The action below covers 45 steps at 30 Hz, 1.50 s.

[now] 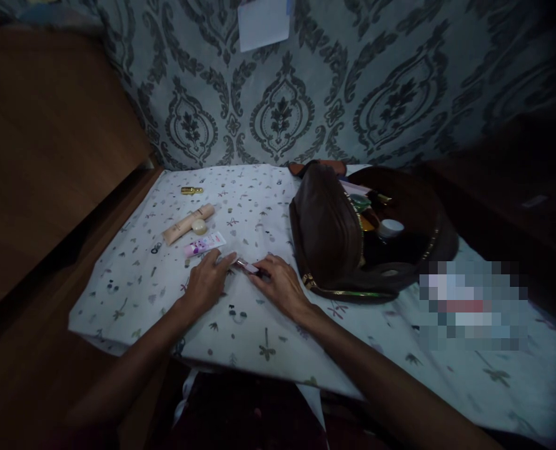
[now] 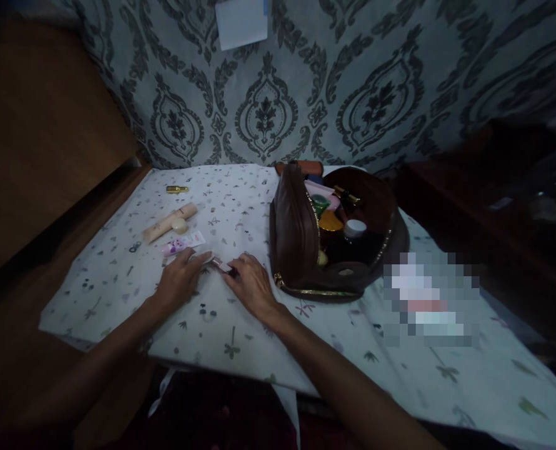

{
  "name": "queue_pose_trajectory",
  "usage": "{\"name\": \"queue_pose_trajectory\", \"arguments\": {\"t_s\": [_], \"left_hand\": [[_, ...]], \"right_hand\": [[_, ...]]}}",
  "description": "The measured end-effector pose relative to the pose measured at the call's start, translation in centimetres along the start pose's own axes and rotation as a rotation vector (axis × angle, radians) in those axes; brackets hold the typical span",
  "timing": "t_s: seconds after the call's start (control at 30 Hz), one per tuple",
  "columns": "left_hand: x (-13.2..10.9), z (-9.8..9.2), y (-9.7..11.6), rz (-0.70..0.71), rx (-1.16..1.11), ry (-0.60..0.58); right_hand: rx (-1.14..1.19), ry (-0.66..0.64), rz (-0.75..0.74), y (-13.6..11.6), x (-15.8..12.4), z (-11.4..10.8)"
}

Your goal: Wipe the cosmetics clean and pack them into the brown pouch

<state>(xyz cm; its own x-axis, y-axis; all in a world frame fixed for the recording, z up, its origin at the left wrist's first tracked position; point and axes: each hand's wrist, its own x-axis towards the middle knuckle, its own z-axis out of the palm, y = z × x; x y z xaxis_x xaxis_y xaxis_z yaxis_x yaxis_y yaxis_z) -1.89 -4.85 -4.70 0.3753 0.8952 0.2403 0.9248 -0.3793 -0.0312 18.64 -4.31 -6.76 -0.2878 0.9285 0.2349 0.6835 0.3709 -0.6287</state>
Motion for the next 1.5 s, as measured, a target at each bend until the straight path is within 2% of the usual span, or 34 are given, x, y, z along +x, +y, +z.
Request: {"name": "queue_pose_trajectory", "arguments": {"t_s": [0.2,0.43,0.57,0.67,0.73,0.8,1.03,1.23,1.37,1.5], "left_hand": [[0.0,0.0,0.3,-0.014,-0.040,0.025],[0.7,-0.2,0.3,-0.111,-0.104,0.018],[0.6,-0.2,0.5,-0.143,-0.103,0.072],[-0.5,-0.1,1.1,-0.019,-0.088,0.097],[-1.3,0.1,1.8,0.105,-0.075,0.062],[-1.7,0.1,2.3,0.165,-0.053,0.012],[-0.5,-1.1,1.3,-0.060,0.037,-0.125],[0.0,-1.1,0.5,-0.130,0.015,-0.047],[0.1,-0.9,0.4,-0.147,0.011,-0.057],[0.1,-1.2,0.4,-0.171,0.008,-0.053]], "right_hand": [[0.039,0.041,-0.053,0.0,-0.2,0.0],[0.062,0.045,-0.046,-0.1,-0.1,0.0],[0.049,0.024,-0.039,-0.5,-0.2,-0.2],[0.006,0.005,-0.033,-0.9,-0.2,-0.5],[-0.022,0.002,-0.019,-1.1,-0.2,-0.6],[-0.033,0.007,-0.008,-1.1,-0.1,-0.6],[-0.031,-0.018,-0.016,-0.9,-0.1,-0.6],[-0.016,-0.022,0.007,-0.7,-0.1,-0.4],[0.056,0.062,-0.049,-0.3,-0.3,-0.2],[0.084,0.049,-0.091,-0.2,-0.3,-0.6]]}}
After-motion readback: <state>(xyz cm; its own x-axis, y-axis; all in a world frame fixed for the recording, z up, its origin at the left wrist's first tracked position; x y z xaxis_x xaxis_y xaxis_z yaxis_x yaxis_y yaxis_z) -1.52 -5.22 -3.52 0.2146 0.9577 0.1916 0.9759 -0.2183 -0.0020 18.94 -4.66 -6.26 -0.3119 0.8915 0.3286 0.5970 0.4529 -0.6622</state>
